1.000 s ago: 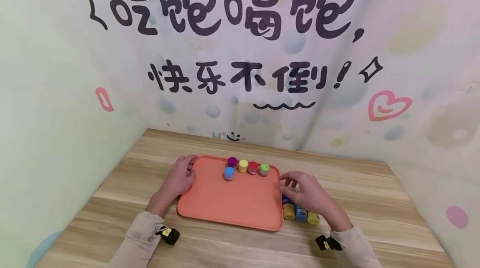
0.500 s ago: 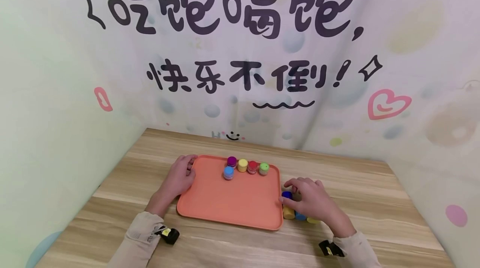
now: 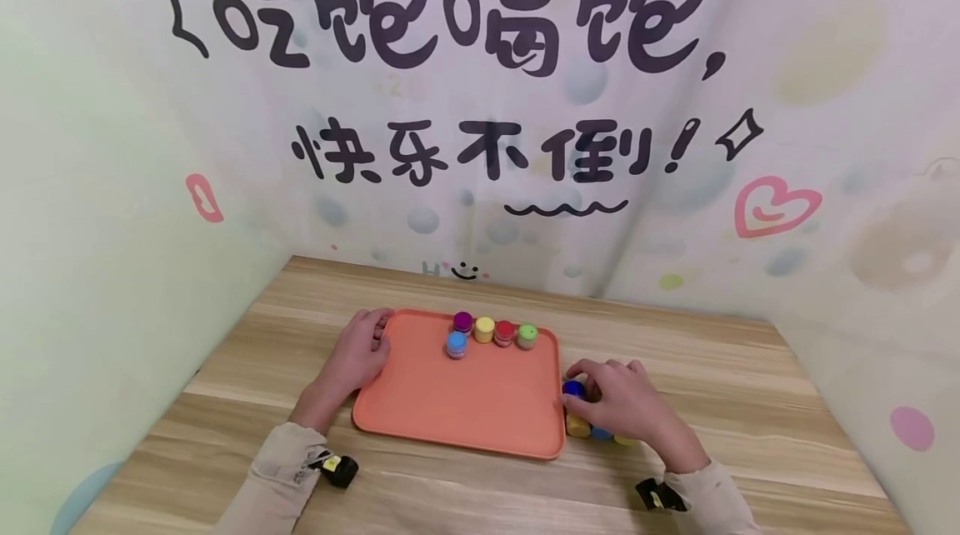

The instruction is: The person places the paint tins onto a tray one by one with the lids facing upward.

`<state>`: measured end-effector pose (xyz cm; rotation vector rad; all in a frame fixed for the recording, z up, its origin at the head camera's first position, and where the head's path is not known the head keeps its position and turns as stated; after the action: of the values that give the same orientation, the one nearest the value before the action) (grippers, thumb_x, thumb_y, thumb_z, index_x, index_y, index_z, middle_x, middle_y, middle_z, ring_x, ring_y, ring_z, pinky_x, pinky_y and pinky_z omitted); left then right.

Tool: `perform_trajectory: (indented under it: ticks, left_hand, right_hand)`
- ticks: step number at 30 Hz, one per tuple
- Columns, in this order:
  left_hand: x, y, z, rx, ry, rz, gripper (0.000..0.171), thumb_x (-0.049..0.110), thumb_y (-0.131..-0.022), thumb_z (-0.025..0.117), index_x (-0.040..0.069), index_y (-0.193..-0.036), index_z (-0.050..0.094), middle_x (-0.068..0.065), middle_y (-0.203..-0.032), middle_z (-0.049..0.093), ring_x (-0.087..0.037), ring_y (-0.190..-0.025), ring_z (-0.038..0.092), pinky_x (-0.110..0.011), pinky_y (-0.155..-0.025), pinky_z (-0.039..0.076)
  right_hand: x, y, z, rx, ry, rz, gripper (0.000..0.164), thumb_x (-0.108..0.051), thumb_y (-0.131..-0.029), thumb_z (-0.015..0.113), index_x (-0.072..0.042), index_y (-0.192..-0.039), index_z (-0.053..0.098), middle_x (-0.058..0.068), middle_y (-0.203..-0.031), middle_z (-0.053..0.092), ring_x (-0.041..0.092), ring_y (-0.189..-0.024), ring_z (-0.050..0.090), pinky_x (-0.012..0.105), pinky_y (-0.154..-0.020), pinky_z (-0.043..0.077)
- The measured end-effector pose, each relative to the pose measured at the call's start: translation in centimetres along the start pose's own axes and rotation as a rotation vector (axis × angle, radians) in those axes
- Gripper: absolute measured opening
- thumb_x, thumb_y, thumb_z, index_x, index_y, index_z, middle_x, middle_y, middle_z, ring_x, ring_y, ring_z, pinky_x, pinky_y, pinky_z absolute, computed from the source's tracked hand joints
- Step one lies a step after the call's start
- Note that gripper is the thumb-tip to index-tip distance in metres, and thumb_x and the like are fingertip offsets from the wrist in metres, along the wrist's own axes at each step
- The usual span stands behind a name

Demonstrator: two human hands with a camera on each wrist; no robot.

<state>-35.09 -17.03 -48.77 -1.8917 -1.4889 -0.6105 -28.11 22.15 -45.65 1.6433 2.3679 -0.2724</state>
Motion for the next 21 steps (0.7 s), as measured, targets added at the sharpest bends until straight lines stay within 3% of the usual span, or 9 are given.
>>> perform_trajectory:
  ticks: [8,13,17,21]
  left_hand:
    - [0.19,0.10,-0.11,0.000,-0.004,-0.002,0.046,-0.005,-0.100,0.059,-0.009,-0.146,0.057,-0.026,-0.129,0.062,-0.032,-0.110,0.068,-0.044,-0.092,0.061]
    - [0.22,0.12,-0.11,0.001,-0.004,0.005,0.046,-0.005,-0.100,0.059,-0.009,-0.146,0.057,-0.027,-0.129,0.062,-0.032,-0.109,0.068,-0.045,-0.092,0.061]
    - [0.23,0.12,-0.12,0.003,-0.008,0.008,0.046,-0.005,-0.100,0.059,-0.009,-0.146,0.058,-0.026,-0.128,0.062,-0.032,-0.109,0.068,-0.045,-0.092,0.061]
    - [0.20,0.10,-0.13,0.004,-0.010,0.008,0.046,-0.005,-0.100,0.059,-0.009,-0.146,0.058,-0.026,-0.128,0.062,-0.033,-0.110,0.068,-0.046,-0.093,0.061]
  right_hand:
    - [0.17,-0.21,-0.29,0.001,-0.025,0.009,0.038,-0.038,-0.095,0.082,-0.020,-0.127,0.074,-0.019,-0.082,0.065,-0.003,-0.077,0.057,0.043,-0.084,0.039]
    - [0.02,-0.40,-0.77,0.035,-0.042,0.001,0.045,-0.031,-0.093,0.084,-0.014,-0.133,0.071,-0.014,-0.088,0.068,0.003,-0.080,0.061,0.044,-0.085,0.045]
    - [-0.05,-0.42,-0.93,0.060,-0.091,-0.013,0.046,-0.024,-0.093,0.084,-0.011,-0.135,0.069,-0.005,-0.098,0.072,0.010,-0.087,0.067,0.038,-0.082,0.055]
    - [-0.17,-0.53,-0.91,0.064,-0.148,-0.010,0.046,-0.020,-0.094,0.082,-0.011,-0.137,0.068,0.000,-0.107,0.073,0.013,-0.095,0.069,0.030,-0.075,0.059]
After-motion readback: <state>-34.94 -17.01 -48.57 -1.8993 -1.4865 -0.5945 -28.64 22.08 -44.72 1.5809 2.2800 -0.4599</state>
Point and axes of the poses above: each hand's wrist, its own y-axis away from the middle knuckle, its own z-axis out of the palm, x = y × z, the point moved 7 cm from there along -y, towards the middle knuckle
